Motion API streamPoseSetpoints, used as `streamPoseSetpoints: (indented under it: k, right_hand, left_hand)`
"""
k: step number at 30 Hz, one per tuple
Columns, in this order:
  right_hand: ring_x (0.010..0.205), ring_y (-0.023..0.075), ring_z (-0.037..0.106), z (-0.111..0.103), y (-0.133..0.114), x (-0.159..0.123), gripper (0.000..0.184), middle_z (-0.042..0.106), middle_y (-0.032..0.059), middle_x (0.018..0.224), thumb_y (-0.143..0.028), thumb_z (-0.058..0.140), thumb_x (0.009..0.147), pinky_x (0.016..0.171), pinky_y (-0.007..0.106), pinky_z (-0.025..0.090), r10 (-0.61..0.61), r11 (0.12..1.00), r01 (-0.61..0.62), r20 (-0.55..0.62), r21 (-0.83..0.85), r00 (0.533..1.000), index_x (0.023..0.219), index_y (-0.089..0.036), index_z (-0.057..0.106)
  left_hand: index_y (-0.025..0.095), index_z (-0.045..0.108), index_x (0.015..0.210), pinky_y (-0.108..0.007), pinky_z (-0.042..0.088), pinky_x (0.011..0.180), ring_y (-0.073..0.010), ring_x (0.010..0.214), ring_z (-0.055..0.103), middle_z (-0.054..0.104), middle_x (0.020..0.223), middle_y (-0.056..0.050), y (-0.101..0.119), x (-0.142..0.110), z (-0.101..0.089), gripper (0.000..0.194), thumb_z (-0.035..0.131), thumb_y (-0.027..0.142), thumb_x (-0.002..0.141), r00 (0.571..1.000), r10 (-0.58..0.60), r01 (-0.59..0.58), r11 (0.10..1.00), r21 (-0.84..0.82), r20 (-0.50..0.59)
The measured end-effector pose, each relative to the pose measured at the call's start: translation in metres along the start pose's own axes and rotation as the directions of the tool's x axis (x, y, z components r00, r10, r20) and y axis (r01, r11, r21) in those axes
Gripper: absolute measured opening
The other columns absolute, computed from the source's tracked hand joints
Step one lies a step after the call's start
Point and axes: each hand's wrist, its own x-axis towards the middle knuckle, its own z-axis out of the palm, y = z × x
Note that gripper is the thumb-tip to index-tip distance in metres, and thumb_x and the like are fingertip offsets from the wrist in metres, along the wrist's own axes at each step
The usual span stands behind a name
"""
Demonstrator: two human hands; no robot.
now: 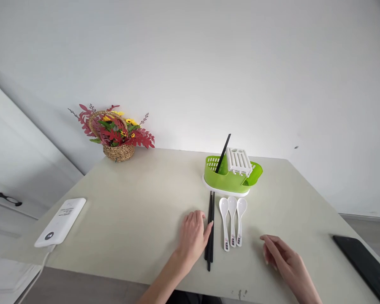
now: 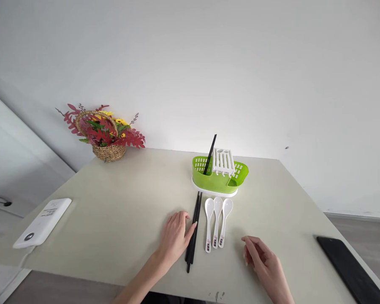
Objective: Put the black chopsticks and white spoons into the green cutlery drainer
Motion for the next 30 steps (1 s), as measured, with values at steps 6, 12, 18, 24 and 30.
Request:
streamPoseSetpoints:
  k: [6,12,18,24,30]
  right_hand:
    - [0.062,0.0167,0.054,0.004,0.013,0.004,0.051,0.060,-0.0012,0.066,-0.068,0.057,0.091,0.059,0.027,0.043,0.007,1.000,-0.008,-0.039,-0.017,0.999,0.108,-0.022,0.069]
    - [0.063,0.0172,0.056,0.007,0.016,0.006,0.052,0.058,-0.0019,0.064,-0.070,0.055,0.090,0.060,0.026,0.044,-0.002,0.996,-0.002,-0.048,-0.088,0.999,0.105,-0.023,0.070]
    - [0.061,0.0168,0.055,0.006,0.015,0.005,0.052,0.059,-0.0023,0.064,-0.071,0.053,0.090,0.061,0.026,0.044,0.007,0.992,-0.013,-0.043,-0.123,0.999,0.105,-0.024,0.069]
    - [0.062,0.0165,0.056,0.007,0.010,0.004,0.049,0.061,-0.0021,0.066,-0.071,0.050,0.091,0.062,0.025,0.045,0.024,0.986,-0.030,-0.037,-0.165,0.999,0.099,-0.026,0.067]
    - [0.061,0.0164,0.057,0.005,0.008,0.004,0.048,0.063,-0.0016,0.066,-0.070,0.050,0.092,0.060,0.024,0.045,0.009,0.983,-0.013,-0.026,-0.181,1.000,0.097,-0.026,0.068]
  left_hand:
    - [0.021,0.050,0.099,-0.041,0.053,0.082,-0.0256,0.089,0.067,0.067,0.094,-0.005,0.002,0.004,-0.003,0.008,0.055,0.027,0.100,0.997,-0.035,0.036,0.999,-0.002,0.075]
    - [0.021,0.053,0.096,-0.039,0.054,0.082,-0.0249,0.093,0.069,0.069,0.096,-0.006,0.001,0.007,-0.010,0.003,0.054,0.023,0.098,0.988,-0.069,0.074,0.997,-0.025,0.141]
    - [0.021,0.056,0.096,-0.034,0.053,0.077,-0.0225,0.091,0.071,0.071,0.098,-0.005,0.007,0.011,-0.021,0.003,0.055,0.023,0.097,0.965,-0.136,0.134,0.991,0.026,0.223]
    - [0.015,0.064,0.096,-0.033,0.051,0.067,-0.0247,0.083,0.073,0.073,0.090,-0.009,0.020,0.025,-0.025,0.014,0.056,0.027,0.095,0.921,-0.243,0.170,0.954,0.248,0.304]
    - [0.014,0.067,0.091,-0.031,0.048,0.061,-0.0261,0.075,0.074,0.073,0.082,-0.011,0.032,0.036,-0.031,0.015,0.056,0.023,0.094,0.896,-0.280,0.151,0.922,0.356,0.345]
